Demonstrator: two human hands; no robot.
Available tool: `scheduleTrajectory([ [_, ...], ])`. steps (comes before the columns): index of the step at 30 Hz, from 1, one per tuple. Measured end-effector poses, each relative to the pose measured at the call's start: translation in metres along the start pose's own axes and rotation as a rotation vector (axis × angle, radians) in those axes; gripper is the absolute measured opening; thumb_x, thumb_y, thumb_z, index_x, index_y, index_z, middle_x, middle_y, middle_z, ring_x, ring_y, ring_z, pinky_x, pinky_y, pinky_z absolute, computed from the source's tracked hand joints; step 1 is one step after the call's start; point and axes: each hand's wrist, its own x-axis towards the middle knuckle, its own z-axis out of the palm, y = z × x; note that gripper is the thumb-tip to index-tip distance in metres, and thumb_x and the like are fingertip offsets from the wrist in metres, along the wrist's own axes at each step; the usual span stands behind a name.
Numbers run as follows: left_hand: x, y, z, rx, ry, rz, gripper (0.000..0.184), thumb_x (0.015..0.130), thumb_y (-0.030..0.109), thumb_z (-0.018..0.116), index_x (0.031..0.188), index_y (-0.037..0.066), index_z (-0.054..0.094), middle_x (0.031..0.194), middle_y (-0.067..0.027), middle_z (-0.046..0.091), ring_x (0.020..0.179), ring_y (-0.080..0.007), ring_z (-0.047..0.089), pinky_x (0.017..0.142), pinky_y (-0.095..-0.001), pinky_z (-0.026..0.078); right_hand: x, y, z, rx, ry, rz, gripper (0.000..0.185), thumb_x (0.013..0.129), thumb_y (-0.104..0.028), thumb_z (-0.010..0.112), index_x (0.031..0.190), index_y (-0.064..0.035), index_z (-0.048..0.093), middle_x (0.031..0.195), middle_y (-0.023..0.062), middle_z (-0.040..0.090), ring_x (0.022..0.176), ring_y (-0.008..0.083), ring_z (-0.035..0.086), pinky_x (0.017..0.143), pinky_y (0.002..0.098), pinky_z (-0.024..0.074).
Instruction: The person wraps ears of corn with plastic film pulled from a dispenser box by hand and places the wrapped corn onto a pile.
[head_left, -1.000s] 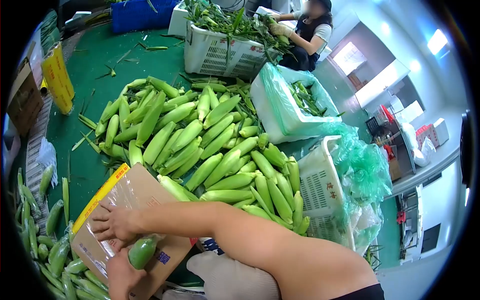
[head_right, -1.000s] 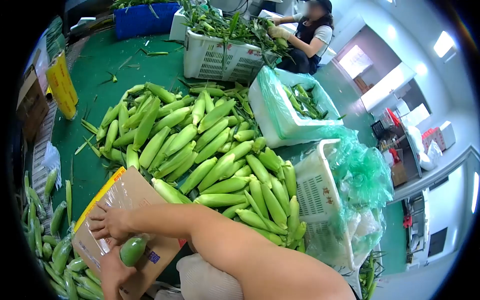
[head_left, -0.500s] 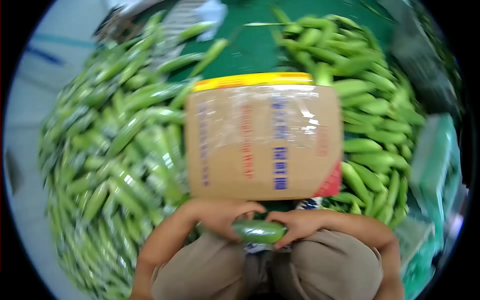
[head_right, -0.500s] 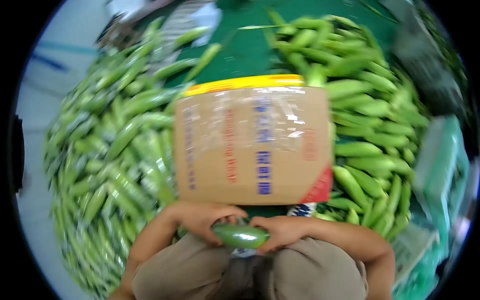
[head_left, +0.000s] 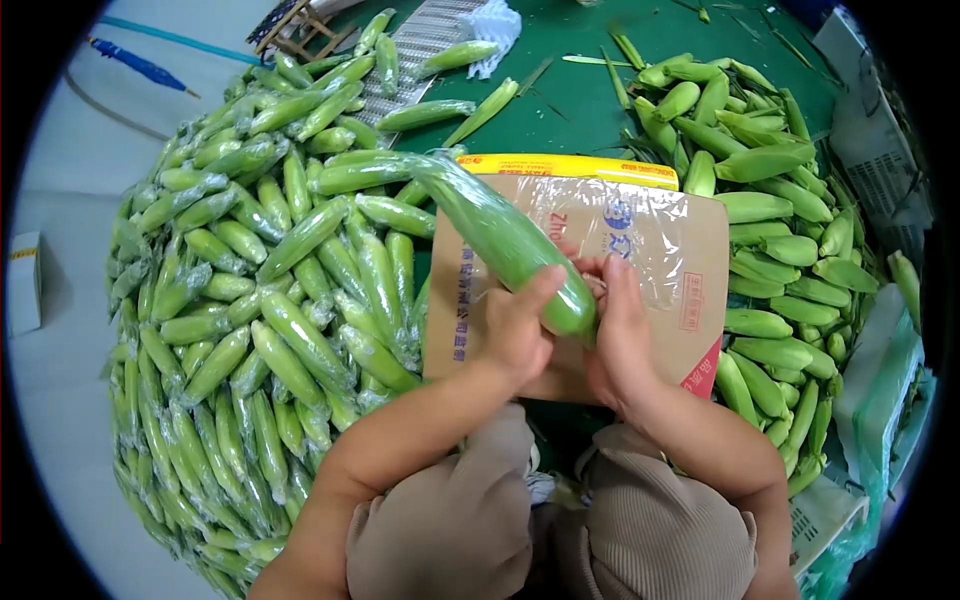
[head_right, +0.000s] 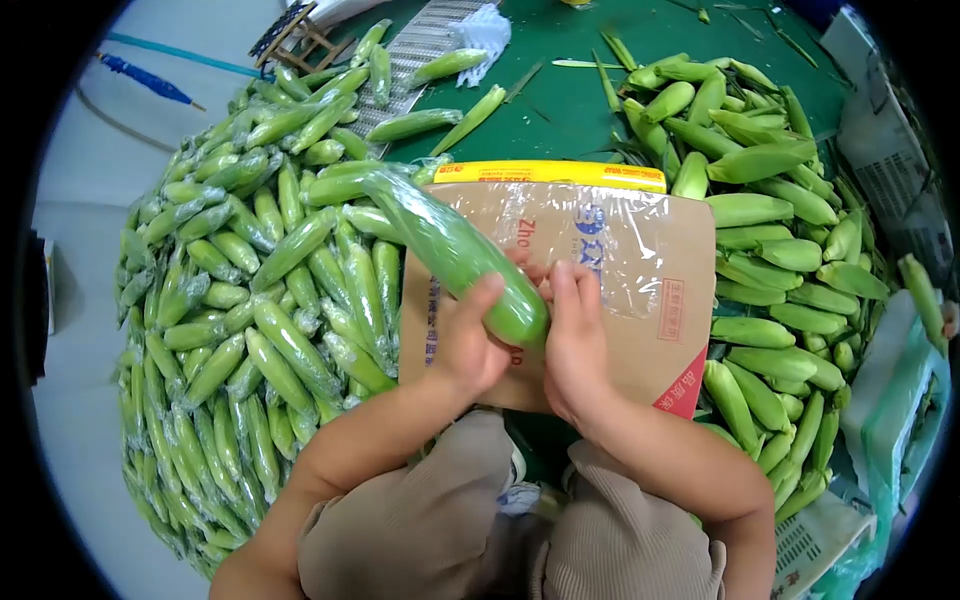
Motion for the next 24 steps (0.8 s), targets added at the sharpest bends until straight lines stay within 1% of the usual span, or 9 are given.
scheduleTrajectory([
  [4, 0.109, 0.063, -0.008, 0.05, 0.144, 0.003, 0.041, 0.1, 0.046, 0.066, 0.108, 0.006, 0.064, 0.095, -0.0145, 0.071, 0.083, -0.028, 0.07, 0.076, -0.0404, 0.059, 0.029, -0.022, -0.039, -0.153, 0.127, -0.434, 0.039, 0.114, -0.046, 0.041, 0.127, -0.0117, 0.056, 0.119, 0.0044, 0.057, 0.11, 0.0149, 0.053, 0.098, 0.035, 0.0437],
  [5, 0.158, 0.094, -0.02, 0.117, -0.006, 0.032, 0.044, 0.099, 0.049, 0.067, 0.1, 0.005, 0.067, 0.088, -0.0124, 0.071, 0.08, -0.0284, 0.07, 0.076, -0.0402, 0.058, 0.037, -0.027, -0.064, -0.246, 0.167, -0.415, 0.037, 0.114, -0.045, 0.043, 0.126, -0.0127, 0.056, 0.118, 0.0038, 0.057, 0.11, 0.0166, 0.055, 0.095, 0.0348, 0.0455],
  [7, 0.261, 0.133, -0.07, 0.106, 0.121, 0.206, 0.04, 0.105, 0.036, 0.061, 0.122, 0.0, 0.061, 0.115, -0.0159, 0.067, 0.105, -0.0295, 0.065, 0.095, -0.0447, 0.054, 0.047, -0.034, -0.12, -0.062, 0.335, -0.257, 0.028, 0.113, -0.038, 0.05, 0.12, -0.0113, 0.057, 0.109, 0.0033, 0.06, 0.098, 0.0183, 0.061, 0.082, 0.0328, 0.0511],
  [10, 0.4, 0.191, -0.223, 0.217, 0.124, 0.227, 0.041, 0.106, 0.013, 0.058, 0.137, -0.014, 0.052, 0.138, -0.0263, 0.06, 0.126, -0.0364, 0.061, 0.114, -0.0492, 0.051, 0.042, -0.055, -0.178, -0.087, 0.472, -0.455, 0.019, 0.108, -0.028, 0.061, 0.113, -0.0096, 0.06, 0.103, 0.0023, 0.063, 0.092, 0.0127, 0.06, 0.079, 0.0305, 0.0501],
  [13, 0.331, 0.156, -0.194, 0.378, 0.352, 0.274, 0.042, 0.103, 0.006, 0.059, 0.141, -0.007, 0.046, 0.133, -0.0212, 0.058, 0.122, -0.0315, 0.064, 0.106, -0.0426, 0.057, 0.035, -0.062, -0.253, -0.403, 0.572, -0.583, 0.016, 0.104, -0.02, 0.068, 0.109, -0.0054, 0.063, 0.096, -0.0016, 0.062, 0.091, 0.0076, 0.056, 0.082, 0.0254, 0.0472],
  [18, 0.134, 0.068, -0.113, 1.471, -0.006, 0.628, 0.034, 0.096, 0.014, 0.071, 0.127, 0.002, 0.065, 0.122, -0.0096, 0.068, 0.117, -0.0239, 0.065, 0.101, -0.0391, 0.051, 0.028, -0.071, -0.357, -2.056, 0.338, -0.696, 0.04, 0.088, -0.006, 0.061, 0.128, -0.0105, 0.066, 0.14, 0.0167, 0.062, 0.132, 0.0411, 0.055, 0.11, 0.0514, 0.0437],
  [19, 0.101, 0.062, -0.091, 1.618, -0.154, 0.641, 0.036, 0.091, 0.016, 0.073, 0.125, 0.006, 0.068, 0.124, -0.0111, 0.069, 0.12, -0.0298, 0.064, 0.105, -0.0444, 0.048, 0.035, -0.071, -0.373, -2.13, 0.384, -0.329, 0.044, 0.094, -0.01, 0.056, 0.137, -0.0142, 0.064, 0.148, 0.0136, 0.059, 0.139, 0.0406, 0.051, 0.115, 0.0548, 0.0393],
  [21, 0.057, 0.055, -0.048, 1.793, -0.506, 0.745, 0.044, 0.084, 0.022, 0.075, 0.127, 0.014, 0.07, 0.13, -0.0129, 0.068, 0.128, -0.0386, 0.059, 0.113, -0.054, 0.04, 0.018, -0.089, -0.375, -2.223, 0.321, -0.205, 0.062, 0.088, 0.002, 0.056, 0.147, -0.0192, 0.059, 0.157, 0.0108, 0.051, 0.15, 0.0371, 0.04, 0.121, 0.0605, 0.032],
  [24, 0.03, 0.015, -0.075, 2.166, -0.513, 0.619, 0.054, 0.096, 0.04, 0.067, 0.147, 0.025, 0.061, 0.158, -0.0097, 0.051, 0.15, -0.0345, 0.042, 0.124, -0.0594, 0.026, 0.029, -0.082, -0.43, -2.296, 0.227, -0.45, 0.066, 0.077, 0.004, 0.067, 0.139, -0.0153, 0.06, 0.149, 0.0093, 0.054, 0.15, 0.0353, 0.039, 0.124, 0.0662, 0.0252],
])
